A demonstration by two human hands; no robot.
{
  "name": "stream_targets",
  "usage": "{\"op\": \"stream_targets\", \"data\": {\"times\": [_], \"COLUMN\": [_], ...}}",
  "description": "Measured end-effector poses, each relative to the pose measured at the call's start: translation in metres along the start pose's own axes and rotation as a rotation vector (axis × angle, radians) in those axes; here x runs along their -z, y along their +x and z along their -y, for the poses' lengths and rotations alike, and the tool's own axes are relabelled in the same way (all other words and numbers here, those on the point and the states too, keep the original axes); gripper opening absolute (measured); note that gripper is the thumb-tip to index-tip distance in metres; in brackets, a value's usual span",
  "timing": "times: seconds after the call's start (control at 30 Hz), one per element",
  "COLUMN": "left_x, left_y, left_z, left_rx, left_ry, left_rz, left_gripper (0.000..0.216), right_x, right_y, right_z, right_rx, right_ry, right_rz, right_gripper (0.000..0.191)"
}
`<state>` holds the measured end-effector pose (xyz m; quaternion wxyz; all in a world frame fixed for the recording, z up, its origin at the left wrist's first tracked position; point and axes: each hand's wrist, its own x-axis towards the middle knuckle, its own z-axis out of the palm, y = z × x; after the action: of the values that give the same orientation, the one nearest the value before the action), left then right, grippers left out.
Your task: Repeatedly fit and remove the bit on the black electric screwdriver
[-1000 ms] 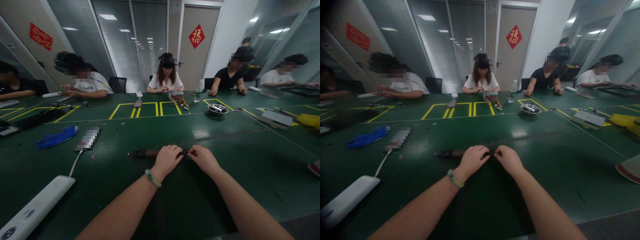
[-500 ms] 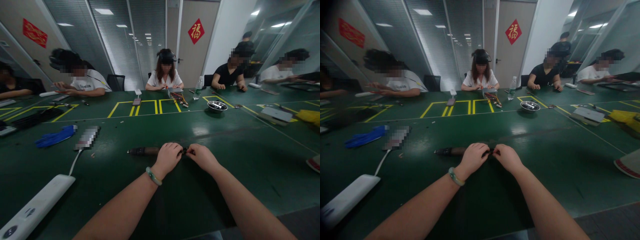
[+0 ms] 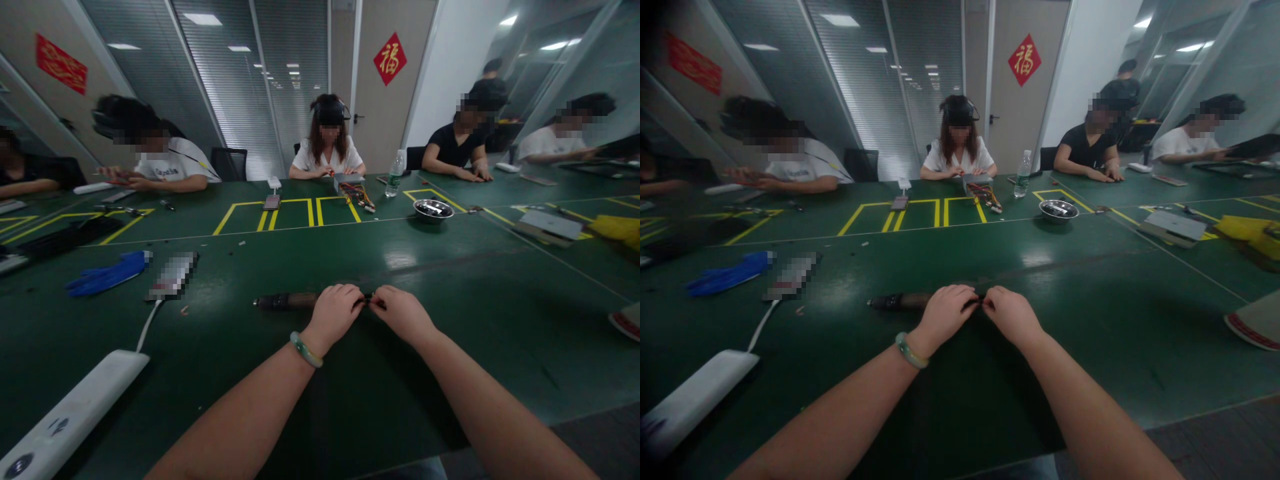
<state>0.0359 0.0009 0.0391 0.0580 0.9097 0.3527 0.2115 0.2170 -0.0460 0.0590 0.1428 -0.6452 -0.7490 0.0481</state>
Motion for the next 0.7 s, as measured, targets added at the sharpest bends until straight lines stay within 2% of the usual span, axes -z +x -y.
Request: {"op": "stream_targets", "data": {"times": [0.23,0.4,0.7], "left_x": [-0.002,-0.002,0.002], "left_y": [-0.001,-0.002,-0.002], "left_z": [0.001,0.002,-0.001], "left_rx": [-0.01,-0.01,0.016], "left_ry": [-0.005,-0.016,0.037], "left_rz": [-0.009,-0.022,0.016], "left_gripper": [0.016,0.016,0.011], "right_x": [-0.009,-0.012,-0.015], "right_y": [-0.002,-0.001,-0.003], "right_z": [0.008,0.006,0.01], "right_rx": [-0.013,-0.089,-0.113], "right_ry": [-0.079,-0.008,0.03], "right_rz": [-0.021,-0.047,-0.055], "right_gripper": [0.012,0.011,0.012]}}
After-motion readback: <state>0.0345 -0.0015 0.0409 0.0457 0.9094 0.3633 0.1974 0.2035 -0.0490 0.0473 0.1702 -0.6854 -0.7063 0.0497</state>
